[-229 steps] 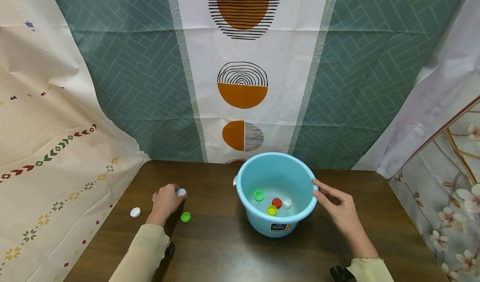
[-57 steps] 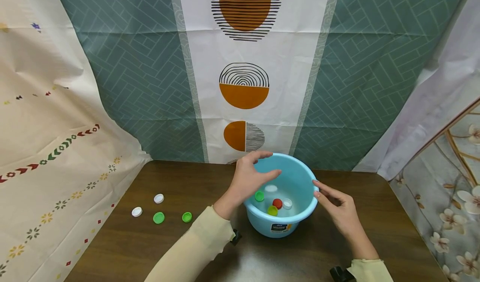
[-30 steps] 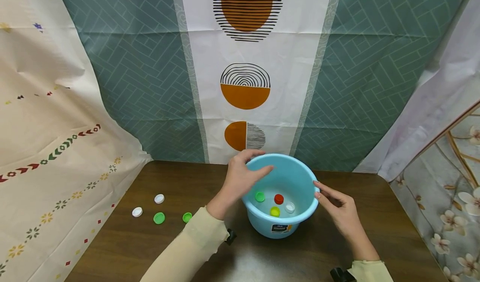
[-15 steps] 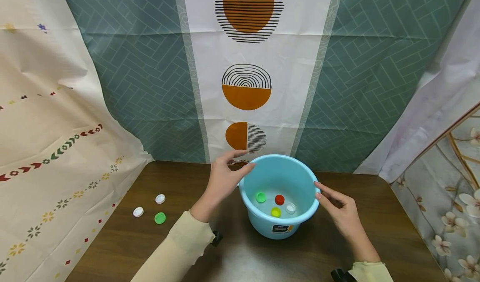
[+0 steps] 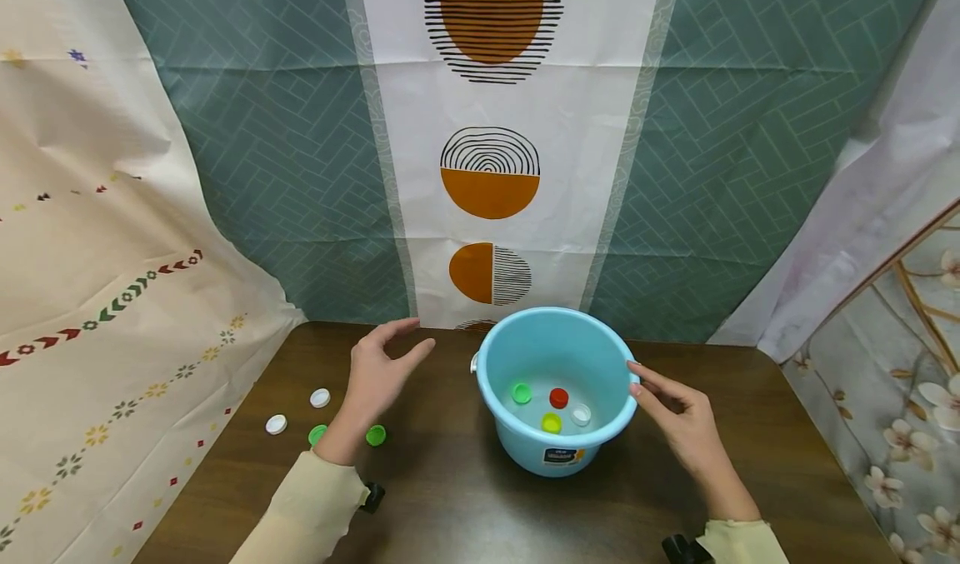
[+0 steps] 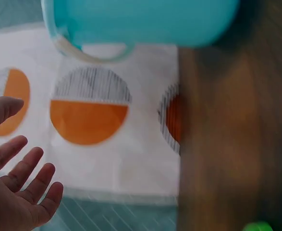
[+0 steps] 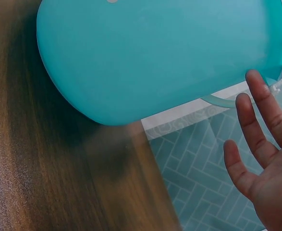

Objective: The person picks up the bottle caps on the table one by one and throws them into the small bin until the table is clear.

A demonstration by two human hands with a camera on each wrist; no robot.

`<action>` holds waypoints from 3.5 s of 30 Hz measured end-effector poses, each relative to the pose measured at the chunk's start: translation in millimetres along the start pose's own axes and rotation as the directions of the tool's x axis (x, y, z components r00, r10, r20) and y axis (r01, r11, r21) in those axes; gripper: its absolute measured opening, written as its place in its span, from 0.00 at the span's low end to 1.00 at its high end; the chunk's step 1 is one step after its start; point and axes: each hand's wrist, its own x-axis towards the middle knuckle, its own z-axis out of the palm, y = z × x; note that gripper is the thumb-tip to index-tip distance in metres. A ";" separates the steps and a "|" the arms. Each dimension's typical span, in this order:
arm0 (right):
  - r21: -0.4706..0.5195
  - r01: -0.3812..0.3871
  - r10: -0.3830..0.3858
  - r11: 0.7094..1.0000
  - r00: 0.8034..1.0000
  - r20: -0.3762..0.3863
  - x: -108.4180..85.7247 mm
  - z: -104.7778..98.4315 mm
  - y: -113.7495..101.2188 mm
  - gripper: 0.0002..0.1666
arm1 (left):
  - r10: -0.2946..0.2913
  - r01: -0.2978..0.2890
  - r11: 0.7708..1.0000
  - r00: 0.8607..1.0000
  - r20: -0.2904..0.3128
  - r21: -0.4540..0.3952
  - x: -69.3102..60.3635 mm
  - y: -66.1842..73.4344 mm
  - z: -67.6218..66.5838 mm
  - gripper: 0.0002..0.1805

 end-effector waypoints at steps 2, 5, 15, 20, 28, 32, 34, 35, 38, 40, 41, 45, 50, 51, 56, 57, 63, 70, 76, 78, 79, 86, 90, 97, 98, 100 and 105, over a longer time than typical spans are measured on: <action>0.002 0.010 -0.010 1.000 1.000 0.004 0.5 0.1 -0.4 0.22 | -0.026 0.026 0.999 1.000 0.013 0.028 -4.1 -11.8 -6.6 0.24; 0.008 0.022 -0.022 1.000 1.000 0.002 1.0 0.4 -0.8 0.21 | -0.071 0.066 0.993 0.996 0.057 0.096 -9.3 -32.0 -14.5 0.25; 0.009 0.024 -0.024 1.000 1.000 0.011 2.0 -0.2 1.3 0.21 | -0.260 0.166 0.939 0.917 0.302 0.303 -28.0 -90.8 -30.1 0.35; 0.007 0.023 -0.023 1.000 1.000 0.009 2.9 -0.2 1.1 0.21 | -0.311 0.173 0.917 0.875 0.372 0.359 -30.6 -101.2 -31.7 0.41; 0.012 0.029 -0.029 1.000 0.999 0.016 3.1 0.3 2.0 0.21 | -0.315 0.100 0.879 0.856 0.409 0.467 -36.3 -107.3 -29.6 0.40; 0.014 0.025 -0.025 1.000 1.000 0.010 3.1 0.1 1.4 0.21 | -0.331 0.076 0.851 0.846 0.418 0.520 -39.0 -104.3 -31.2 0.41; 0.015 0.027 -0.028 1.000 1.000 0.010 3.0 -0.1 1.2 0.21 | -0.339 0.060 0.834 0.840 0.423 0.549 -39.8 -103.2 -31.4 0.40; 0.017 0.028 -0.028 0.999 1.000 0.009 3.0 -0.1 1.1 0.21 | -0.344 0.052 0.825 0.836 0.427 0.563 -40.1 -103.1 -31.4 0.39; 0.019 0.031 -0.031 0.999 0.999 0.011 3.1 -0.2 1.1 0.21 | -0.362 0.045 0.807 0.826 0.433 0.589 -40.5 -103.3 -30.7 0.36; 0.018 0.030 -0.030 0.999 0.999 0.011 3.1 -0.2 1.2 0.21 | -0.375 0.047 0.797 0.820 0.432 0.602 -40.6 -103.5 -30.2 0.33; 0.018 0.029 -0.029 0.999 1.000 0.011 3.1 -0.2 1.2 0.21 | -0.383 0.052 0.793 0.817 0.430 0.607 -40.6 -104.0 -29.9 0.32; 0.018 0.028 -0.028 0.999 1.000 0.012 3.1 -0.2 1.6 0.21 | -0.402 0.067 0.786 0.811 0.426 0.615 -40.3 -104.3 -28.9 0.26; 0.016 0.026 -0.026 1.000 1.000 0.008 3.4 -0.2 1.8 0.21 | -0.404 0.073 0.781 0.817 0.413 0.620 -40.2 -105.0 -27.4 0.18; 0.014 0.026 -0.026 1.000 1.000 0.009 3.5 -0.3 1.9 0.21 | -0.402 0.071 0.780 0.818 0.411 0.622 -40.2 -105.1 -27.3 0.17; 0.016 0.022 -0.022 1.000 1.000 0.012 3.5 -0.1 2.3 0.21 | -0.398 0.058 0.768 0.823 0.405 0.638 -40.5 -106.4 -28.2 0.18; 0.018 0.022 -0.022 1.000 1.000 0.013 3.5 0.0 2.3 0.21 | -0.401 0.058 0.766 0.822 0.404 0.640 -40.6 -106.7 -28.9 0.18; 0.018 0.025 -0.026 1.000 1.000 0.011 3.2 0.6 2.4 0.21 | -0.432 0.080 0.745 0.814 0.388 0.663 -41.5 -107.1 -33.5 0.20; 0.012 0.027 -0.027 1.000 1.000 0.014 2.8 1.0 2.3 0.21 | -0.424 0.087 0.754 0.822 0.381 0.651 -42.1 -106.1 -32.1 0.18; 0.009 0.027 -0.028 1.000 1.000 0.008 2.7 0.7 1.7 0.21 | -0.381 0.079 0.782 0.845 0.374 0.619 -40.4 -105.1 -28.0 0.17; 0.010 0.027 -0.027 1.000 1.000 0.007 2.6 0.6 1.6 0.21 | -0.367 0.078 0.794 0.852 0.373 0.603 -40.1 -103.7 -27.0 0.17; 0.012 0.027 -0.027 1.000 1.000 0.007 2.6 0.6 1.6 0.21 | -0.361 0.080 0.801 0.855 0.372 0.593 -39.9 -103.2 -26.4 0.16; 0.019 0.028 -0.028 0.999 1.000 0.010 2.8 1.1 1.6 0.21 | -0.320 0.090 0.846 0.875 0.364 0.526 -39.6 -99.1 -21.4 0.16; 0.021 0.023 -0.024 0.999 1.000 0.010 3.1 1.1 1.3 0.21 | -0.307 0.096 0.860 0.882 0.359 0.501 -39.5 -99.8 -18.9 0.15; 0.038 0.036 -0.037 0.999 0.999 0.026 2.7 1.0 3.5 0.22 | -0.285 0.119 0.885 0.903 0.322 0.450 -38.8 -100.1 -15.0 0.13; 0.038 0.039 -0.040 0.998 0.999 0.028 2.6 1.0 3.6 0.22 | -0.282 0.125 0.890 0.907 0.314 0.439 -38.5 -100.2 -14.4 0.13; 0.040 0.042 -0.043 0.998 0.999 0.030 2.5 1.0 3.6 0.22 | -0.275 0.136 0.899 0.915 0.295 0.415 -38.0 -100.3 -13.2 0.12; 0.038 0.044 -0.046 0.998 0.999 0.027 2.6 1.0 2.9 0.22 | -0.273 0.175 0.922 0.927 0.258 0.346 -36.7 -97.8 -10.5 0.12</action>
